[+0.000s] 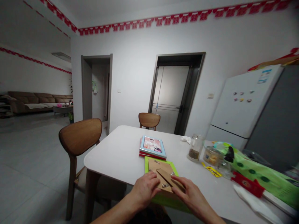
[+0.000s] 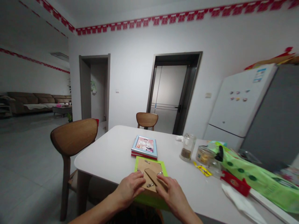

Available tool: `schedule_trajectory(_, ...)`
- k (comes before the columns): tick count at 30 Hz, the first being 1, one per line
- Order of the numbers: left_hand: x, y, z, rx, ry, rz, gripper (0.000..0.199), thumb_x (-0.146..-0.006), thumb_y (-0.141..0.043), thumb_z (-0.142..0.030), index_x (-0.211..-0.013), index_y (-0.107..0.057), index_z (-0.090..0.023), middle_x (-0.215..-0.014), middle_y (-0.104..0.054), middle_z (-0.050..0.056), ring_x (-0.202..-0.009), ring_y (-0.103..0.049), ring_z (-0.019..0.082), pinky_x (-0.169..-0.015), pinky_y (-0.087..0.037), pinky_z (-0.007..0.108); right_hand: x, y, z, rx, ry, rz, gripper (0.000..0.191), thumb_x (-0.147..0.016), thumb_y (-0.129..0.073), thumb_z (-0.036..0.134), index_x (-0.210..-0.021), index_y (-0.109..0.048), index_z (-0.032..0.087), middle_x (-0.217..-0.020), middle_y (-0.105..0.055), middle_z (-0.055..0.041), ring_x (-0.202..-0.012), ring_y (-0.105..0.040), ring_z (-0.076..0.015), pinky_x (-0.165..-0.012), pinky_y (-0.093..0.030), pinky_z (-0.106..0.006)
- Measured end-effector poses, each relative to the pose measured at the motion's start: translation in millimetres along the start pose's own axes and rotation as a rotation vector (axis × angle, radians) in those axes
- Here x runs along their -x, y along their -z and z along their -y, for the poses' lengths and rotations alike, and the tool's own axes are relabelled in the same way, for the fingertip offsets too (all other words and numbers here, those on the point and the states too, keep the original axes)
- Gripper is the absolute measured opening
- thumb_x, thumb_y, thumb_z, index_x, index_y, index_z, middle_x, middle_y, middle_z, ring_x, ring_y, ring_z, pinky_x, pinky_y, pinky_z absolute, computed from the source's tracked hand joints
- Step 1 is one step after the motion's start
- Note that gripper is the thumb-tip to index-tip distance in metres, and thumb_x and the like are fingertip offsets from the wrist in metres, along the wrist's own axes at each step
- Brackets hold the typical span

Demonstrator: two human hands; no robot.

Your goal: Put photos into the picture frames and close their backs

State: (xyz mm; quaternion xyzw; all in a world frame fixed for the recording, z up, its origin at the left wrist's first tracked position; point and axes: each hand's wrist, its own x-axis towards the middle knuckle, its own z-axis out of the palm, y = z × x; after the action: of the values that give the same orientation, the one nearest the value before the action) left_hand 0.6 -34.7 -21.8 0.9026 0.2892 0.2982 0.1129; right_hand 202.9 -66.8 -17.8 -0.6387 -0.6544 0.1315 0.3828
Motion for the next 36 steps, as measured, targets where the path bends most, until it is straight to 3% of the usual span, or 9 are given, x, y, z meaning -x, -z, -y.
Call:
schedule_trajectory(3, -8.2, -19.4, -3.0, -0.024, 0.066, 0.081, 0.015, -0.081, -0.043, -0.017, -0.081, -0.058, -0.019, -0.088, -0.058, 0.003, -0.088, -0.052, 0.016, -0.079, -0.04, 0.023, 1.1, 0.6, -20.2, 0.069, -0.005, 0.015, 0.032, -0.058, -0.058, 0.031, -0.087, -0.066, 0.021, -0.094, -0.064, -0.0054, -0.09, -0.053, -0.0222, -0.084, -0.037, -0.033)
schedule_trajectory(6, -5.9, -27.7, -0.3, -0.041, 0.091, 0.1, 0.01, -0.078, -0.047, -0.019, -0.077, -0.057, -0.018, -0.085, -0.057, 0.003, -0.085, -0.052, 0.017, -0.077, -0.041, 0.025, 0.3, -9.5, -24.6, 0.101, 0.047, 0.059, 0.027, -0.062, -0.055, 0.032, -0.085, -0.066, 0.022, -0.09, -0.064, -0.0041, -0.087, -0.053, -0.0206, -0.081, -0.037, -0.03)
schedule_trajectory(8, -0.7, -27.1, 0.9, -0.06, 0.098, 0.109, 0.008, -0.076, -0.052, -0.025, -0.078, -0.056, -0.018, -0.09, -0.055, 0.003, -0.087, -0.051, 0.018, -0.079, -0.039, 0.026, -0.7, -16.9, -23.9, 0.118, 0.071, 0.063, 0.026, -0.064, -0.053, 0.031, -0.084, -0.066, 0.023, -0.089, -0.064, -0.0036, -0.085, -0.053, -0.0199, -0.08, -0.037, -0.029)
schedule_trajectory(12, 8.3, -20.5, 1.2, -0.116, 0.111, 0.133, 0.024, -0.068, -0.063, -0.036, -0.083, -0.054, -0.018, -0.097, -0.054, 0.003, -0.09, -0.049, 0.02, -0.082, -0.037, 0.029, -4.0, -25.2, -23.8, 0.216, 0.094, 0.072, 0.028, -0.065, -0.05, 0.029, -0.087, -0.066, 0.021, -0.089, -0.064, -0.005, -0.084, -0.053, -0.0201, -0.08, -0.036, -0.029)
schedule_trajectory(23, 14.1, -13.6, 8.8, -0.156, 0.174, 0.213, 0.032, -0.067, -0.063, -0.036, -0.089, -0.05, -0.017, -0.11, -0.051, 0.007, -0.103, -0.045, 0.021, -0.09, -0.034, 0.03, -0.5, -34.6, -20.3, 0.442, 0.213, 0.136, 0.03, -0.076, -0.041, 0.035, -0.09, -0.064, 0.021, -0.093, -0.06, -0.0074, -0.087, -0.05, -0.0203, -0.076, -0.037, -0.031)
schedule_trajectory(29, 15.2, -7.0, 7.0, -0.147, 0.214, 0.256, 0.029, -0.07, -0.059, -0.035, -0.091, -0.048, -0.018, -0.109, -0.051, 0.005, -0.1, -0.046, 0.021, -0.088, -0.035, 0.029, 10.5, -39.4, 0.0, 0.435, 0.373, 0.19, 0.029, -0.079, -0.038, 0.036, -0.095, -0.061, 0.028, -0.111, -0.053, -0.0048, -0.102, -0.044, -0.0211, -0.085, -0.034, -0.036)
schedule_trajectory(36, 19.1, -6.1, 9.8, -0.071, 0.215, 0.204, 0.032, -0.068, -0.059, -0.034, -0.093, -0.048, -0.017, -0.109, -0.051, 0.008, -0.101, -0.047, 0.022, -0.089, -0.036, 0.029, 19.4, -36.2, -4.7, 0.418, 0.472, 0.288, 0.039, -0.073, -0.046, 0.048, -0.106, -0.055, 0.03, -0.122, -0.045, -0.0061, -0.11, -0.038, -0.0254, -0.089, -0.031, -0.041)
